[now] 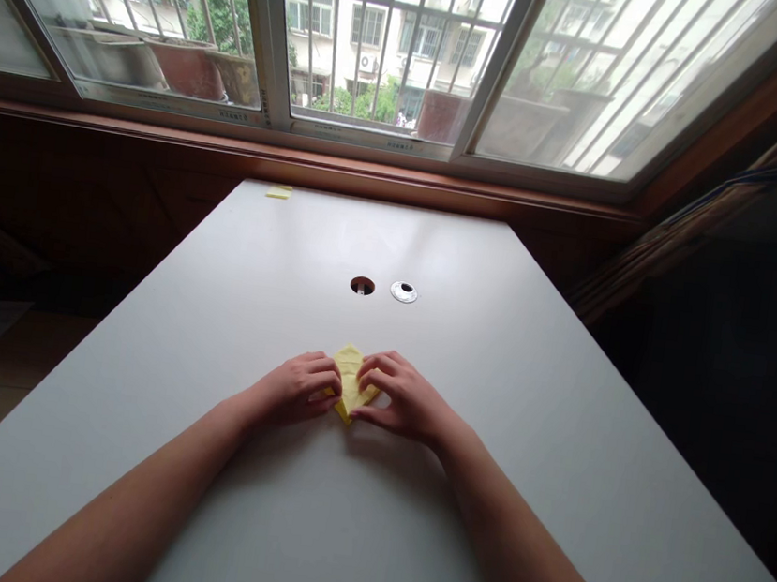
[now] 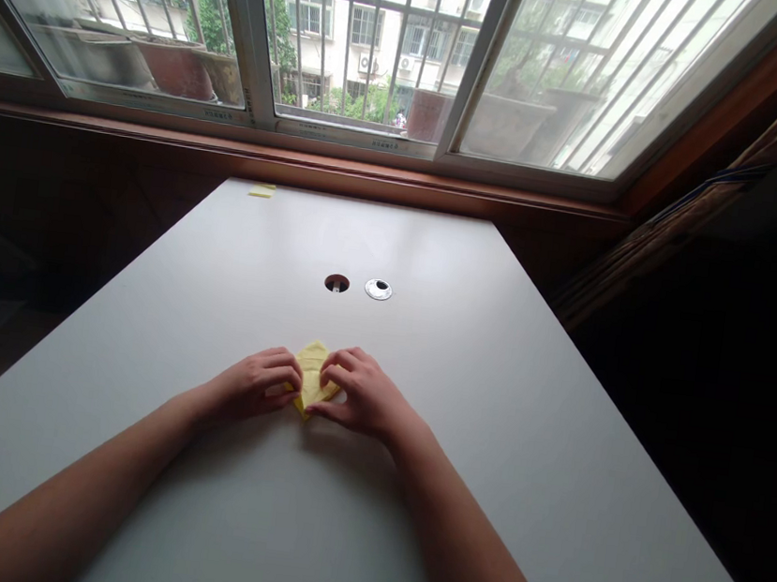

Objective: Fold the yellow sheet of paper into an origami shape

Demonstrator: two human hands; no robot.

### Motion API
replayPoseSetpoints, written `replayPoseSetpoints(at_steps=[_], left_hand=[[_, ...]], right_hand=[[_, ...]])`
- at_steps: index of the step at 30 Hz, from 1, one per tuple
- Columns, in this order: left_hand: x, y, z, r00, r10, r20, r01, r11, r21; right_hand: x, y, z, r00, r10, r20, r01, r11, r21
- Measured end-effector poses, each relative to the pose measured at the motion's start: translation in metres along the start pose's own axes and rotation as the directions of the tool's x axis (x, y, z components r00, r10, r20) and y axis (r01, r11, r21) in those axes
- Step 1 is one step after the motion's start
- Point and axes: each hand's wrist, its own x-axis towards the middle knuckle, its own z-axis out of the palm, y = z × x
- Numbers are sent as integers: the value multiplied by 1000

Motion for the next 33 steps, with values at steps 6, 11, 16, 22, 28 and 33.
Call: replayPoseSetpoints(at_steps=[6,11,16,22,28,33], left_hand=[[-1,-1,-1,998,-48,-29,45,992,-118],[-3,1,-2,996,-75,-54,61,975,-214],[-6,2,-4,985,-172,-22,163,961,-223],[-4,2,-3,977,-214,-25,210,972,-108],[-4,-4,2,942,-290,-169,278,956,-87],[-2,0,-1,878,-358,-319,320,933,-165]], right_hand=[[1,-3,1,998,-63,-30,62,997,-43],[1,-1,7,991,-110,-71,101,988,-116],[0,1,8,987,-96,-131,89,994,-58],[1,-10,8,985,47,-166,-17,984,180],[6,-15,11,937,315,-154,-227,880,418],[8,-7,18,871,472,-138,-365,808,461]])
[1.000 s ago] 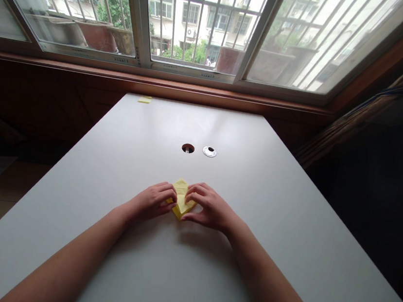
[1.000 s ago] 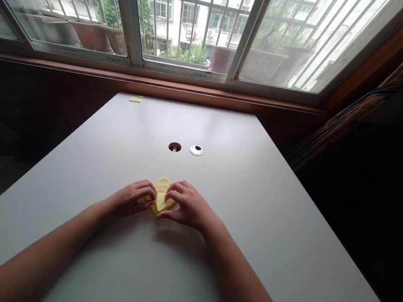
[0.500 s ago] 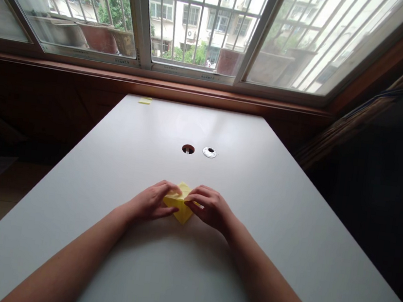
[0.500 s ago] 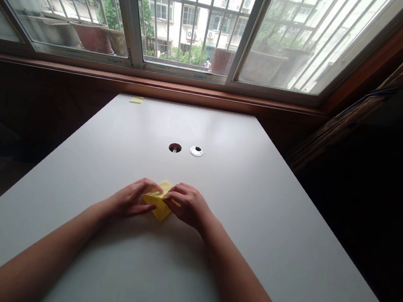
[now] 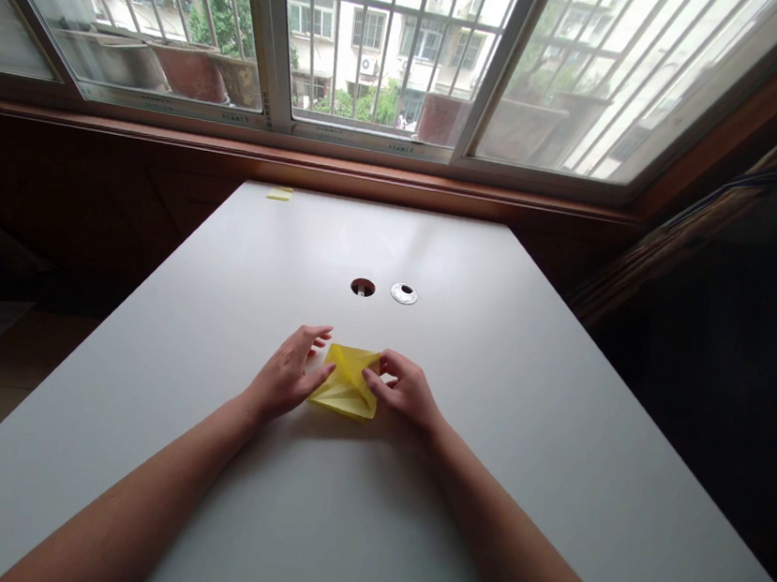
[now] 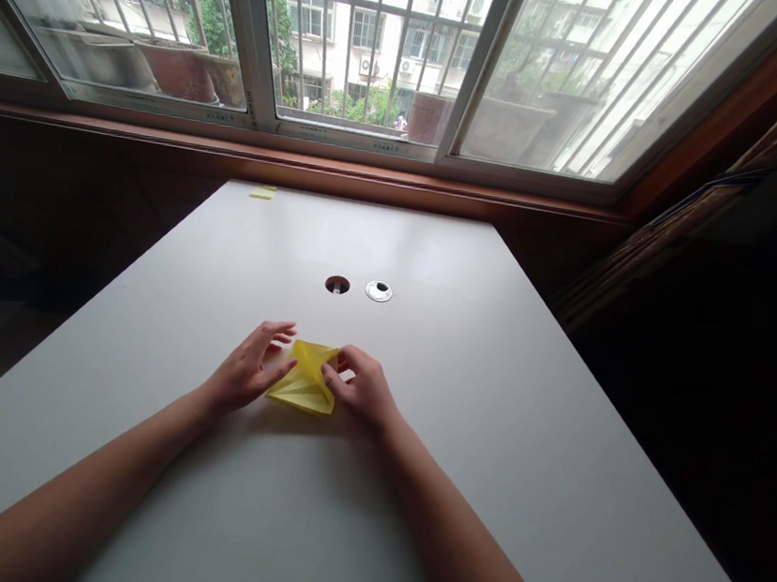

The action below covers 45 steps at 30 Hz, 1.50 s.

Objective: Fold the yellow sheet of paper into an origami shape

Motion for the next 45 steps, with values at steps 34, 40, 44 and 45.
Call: replayPoseSetpoints(at_steps=[34,40,44,45], left_hand=[[4,-17,1,890,343,301,-404,898,172],[4,-12,5,885,349,308,-411,897,164],[3,-7,4,882,333,333,-414,885,212],[3,-6,4,879,335,339,-420,882,216]], right_hand=[[1,4,-21,957,162,-242,-148,986,76],[3,-1,-13,987,98,-125,-107,992,-70],[4,-6,-6,999,28,-23,-32,968,-251],[4,-6,-5,999,27,-18,-31,965,-261]])
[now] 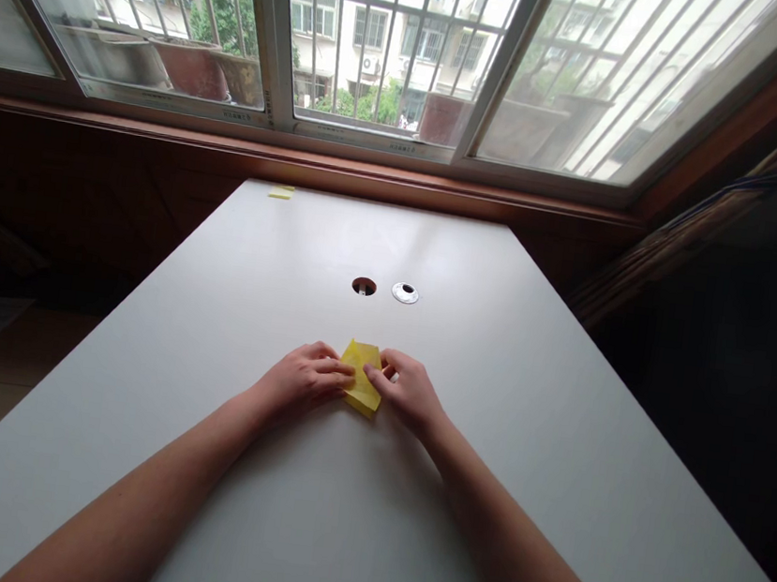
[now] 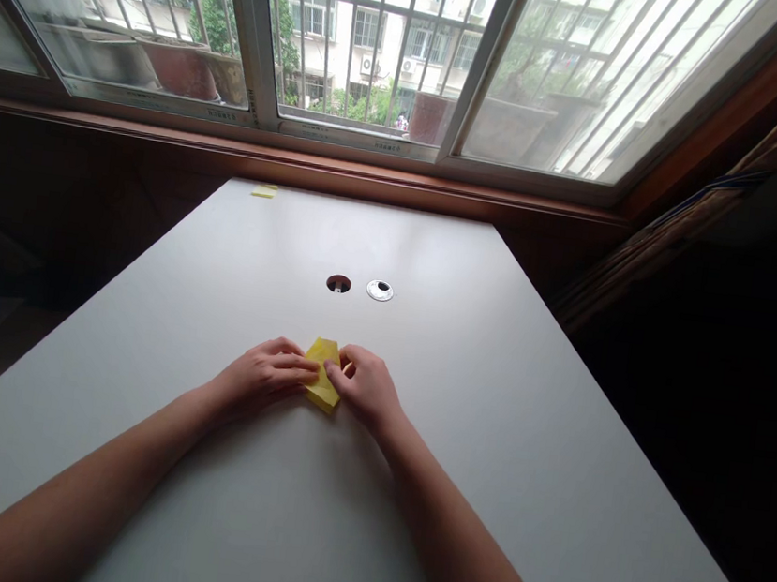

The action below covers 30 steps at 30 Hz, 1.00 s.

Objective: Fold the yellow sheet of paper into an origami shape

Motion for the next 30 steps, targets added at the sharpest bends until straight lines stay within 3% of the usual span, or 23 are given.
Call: replayPoseSetpoints(at_steps=[8,15,22,27,30], left_hand=[[-1,-1,1,1000,-11,-25,10,999,-36],[-2,-5,0,999,-36,-29,33,996,-78],[-3,-5,-1,998,-41,-52,36,994,-103],[-3,-7,-3,997,-44,-69,35,992,-118],[-4,-7,-2,985,-95,-141,76,988,-135]], right_hand=[[-2,13,-4,974,205,-92,-189,969,157],[-1,15,-16,959,272,-73,-250,942,226],[2,20,-18,916,397,61,-372,781,501],[3,21,-20,922,380,82,-351,723,595],[2,17,-20,943,320,88,-300,711,636]])
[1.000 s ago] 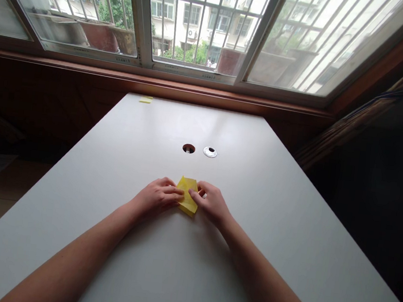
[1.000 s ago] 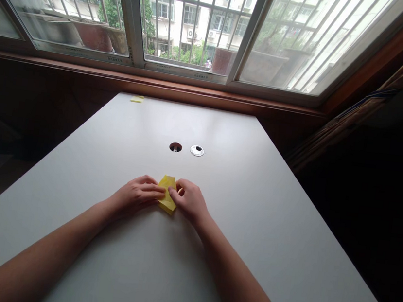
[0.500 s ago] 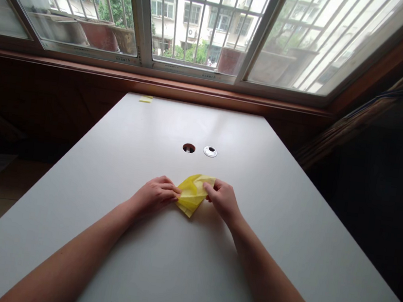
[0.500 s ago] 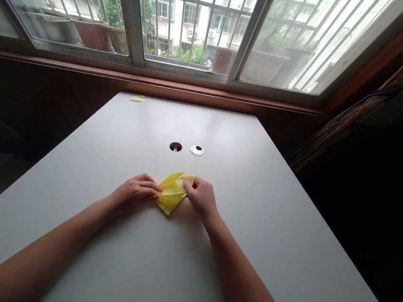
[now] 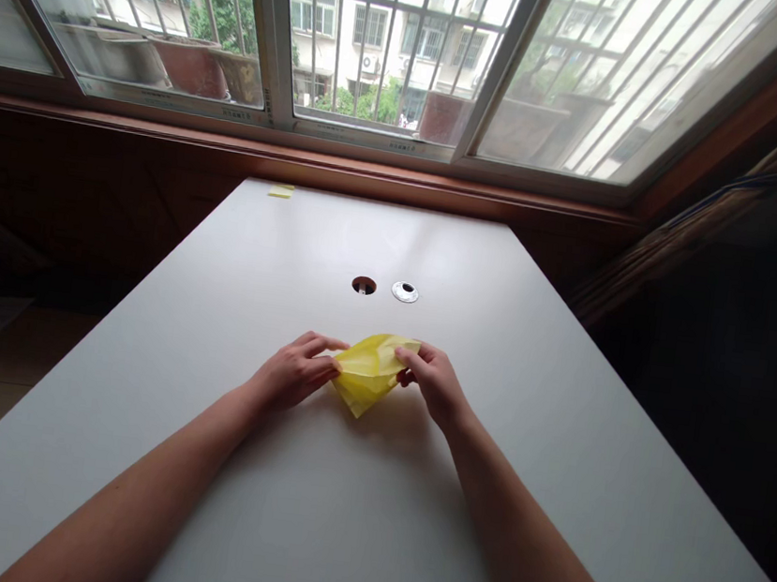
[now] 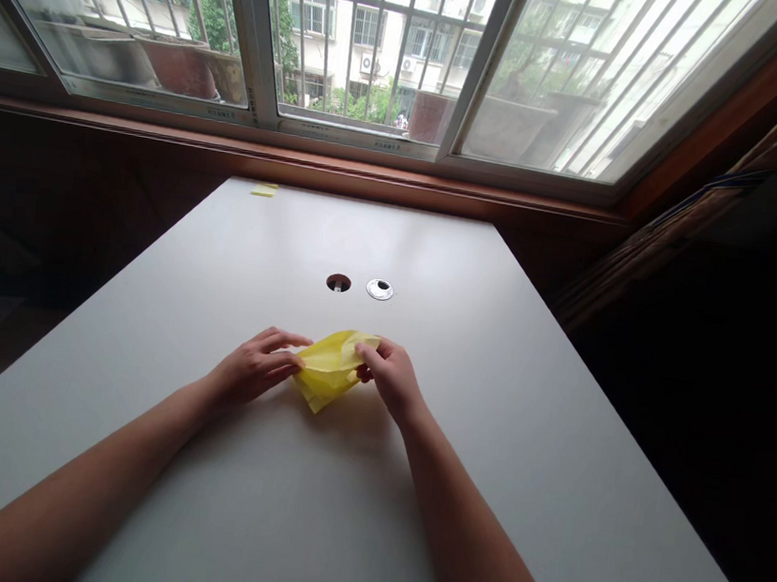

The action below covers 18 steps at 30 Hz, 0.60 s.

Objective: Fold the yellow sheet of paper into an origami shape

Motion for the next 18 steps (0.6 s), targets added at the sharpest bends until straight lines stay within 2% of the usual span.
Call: replayPoseSetpoints(at_steps=[3,6,8,14,18], left_hand=[[-2,1,1,992,-88,-93,76,989,-131],[-2,3,1,973,-201,-114,161,944,-288],[-2,5,0,960,-256,-113,206,919,-335],[0,3,-2,967,-246,-63,224,945,-238],[-1,0,1,948,-316,-29,307,936,-174]], right_hand=[[-3,-3,3,997,-55,54,53,998,35],[-5,-5,5,988,-116,104,114,993,29],[-6,-5,6,983,-150,109,152,988,-11],[-7,2,9,975,-195,106,209,968,-140],[-8,5,14,969,-217,121,236,955,-180]])
